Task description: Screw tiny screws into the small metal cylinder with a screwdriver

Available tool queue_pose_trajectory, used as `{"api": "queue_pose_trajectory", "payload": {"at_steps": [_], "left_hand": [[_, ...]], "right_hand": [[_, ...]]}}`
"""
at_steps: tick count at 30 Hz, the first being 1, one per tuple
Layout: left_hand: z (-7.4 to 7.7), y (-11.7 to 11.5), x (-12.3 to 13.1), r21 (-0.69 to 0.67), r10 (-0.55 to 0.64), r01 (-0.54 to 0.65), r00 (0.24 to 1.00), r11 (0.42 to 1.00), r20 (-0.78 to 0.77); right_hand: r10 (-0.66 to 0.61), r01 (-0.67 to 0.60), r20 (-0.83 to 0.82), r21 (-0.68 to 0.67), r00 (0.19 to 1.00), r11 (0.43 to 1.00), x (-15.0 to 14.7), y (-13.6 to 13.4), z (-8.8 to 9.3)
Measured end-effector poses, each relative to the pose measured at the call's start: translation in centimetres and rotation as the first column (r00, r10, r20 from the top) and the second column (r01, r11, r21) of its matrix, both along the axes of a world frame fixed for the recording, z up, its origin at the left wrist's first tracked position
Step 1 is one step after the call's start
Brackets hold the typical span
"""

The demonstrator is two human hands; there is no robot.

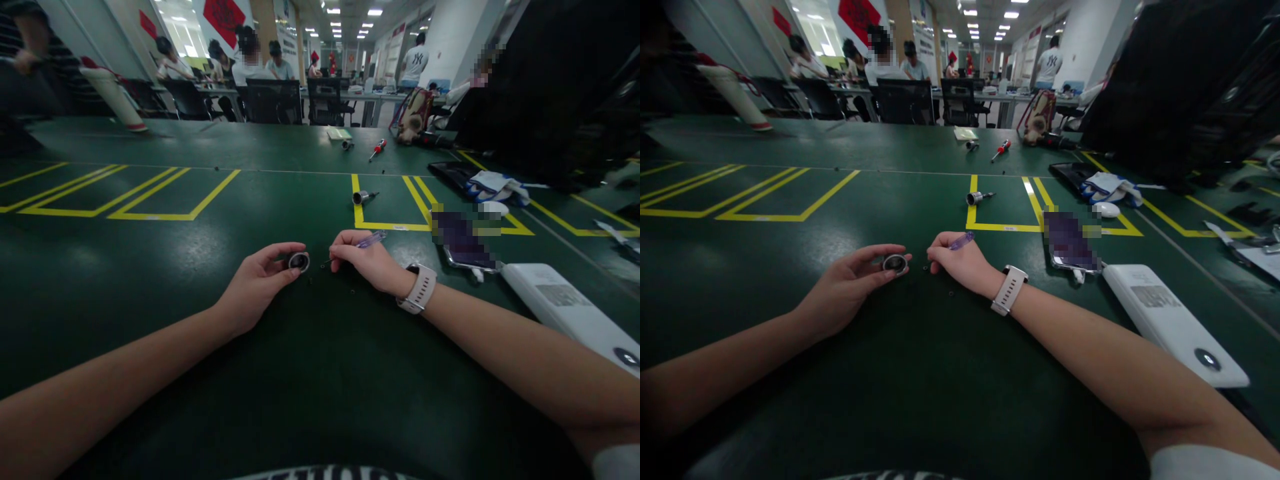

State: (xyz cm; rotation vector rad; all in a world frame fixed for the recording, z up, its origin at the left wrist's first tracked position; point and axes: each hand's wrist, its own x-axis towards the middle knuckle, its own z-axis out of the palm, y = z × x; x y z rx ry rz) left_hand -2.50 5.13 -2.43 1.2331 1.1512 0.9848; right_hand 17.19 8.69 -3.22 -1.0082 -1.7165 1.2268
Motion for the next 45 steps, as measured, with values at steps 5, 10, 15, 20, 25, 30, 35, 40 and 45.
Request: {"api": "queue_pose_trajectory", "payload": {"at_steps": [5,10,15,20,25,30,35,40,45], "left_hand": [[0.0,0.1,-0.1,-0.011,0.017,-0.017,1.000,1.000,0.017],[0.4,0.1,0.0,-0.029,0.029,-0.028,0.999,0.999,0.030],[0.6,0.2,0.0,-0.041,0.066,-0.064,0.997,0.997,0.049],[0.4,0.3,-0.1,-0.044,0.073,-0.070,0.996,0.997,0.052],[0.2,0.4,-0.1,-0.005,0.087,-0.087,0.996,0.996,0.029],[0.2,0.2,-0.3,0.048,0.058,-0.057,0.998,0.997,-0.015],[0.2,0.0,-0.4,0.112,0.033,-0.025,0.997,0.993,-0.072],[0.5,-0.3,-0.2,0.154,0.037,-0.019,0.992,0.988,-0.118],[0.7,-0.3,-0.3,0.179,0.068,-0.039,0.985,0.983,-0.161]], "right_hand": [[-0.014,0.014,0.086,0.001,0.996,1.000,-0.2,-0.1,0.2],[-0.067,0.069,0.277,0.002,0.959,0.998,-0.8,0.1,1.0],[-0.056,0.038,0.372,0.055,0.927,0.998,-1.0,-0.1,1.2],[-0.036,0.004,0.190,0.167,0.981,0.986,-0.9,-0.8,0.2],[0.004,-0.031,0.090,0.294,0.996,0.955,-0.7,-1.6,0.7],[0.081,-0.130,0.125,0.463,0.989,0.877,-0.8,-2.2,0.8],[0.058,-0.192,0.234,0.607,0.971,0.771,-1.5,-2.2,0.0],[0.035,-0.229,0.293,0.664,0.956,0.712,-1.7,-2.5,-0.1],[0.003,-0.280,0.378,0.680,0.926,0.678,-1.9,-3.0,0.3]]}}
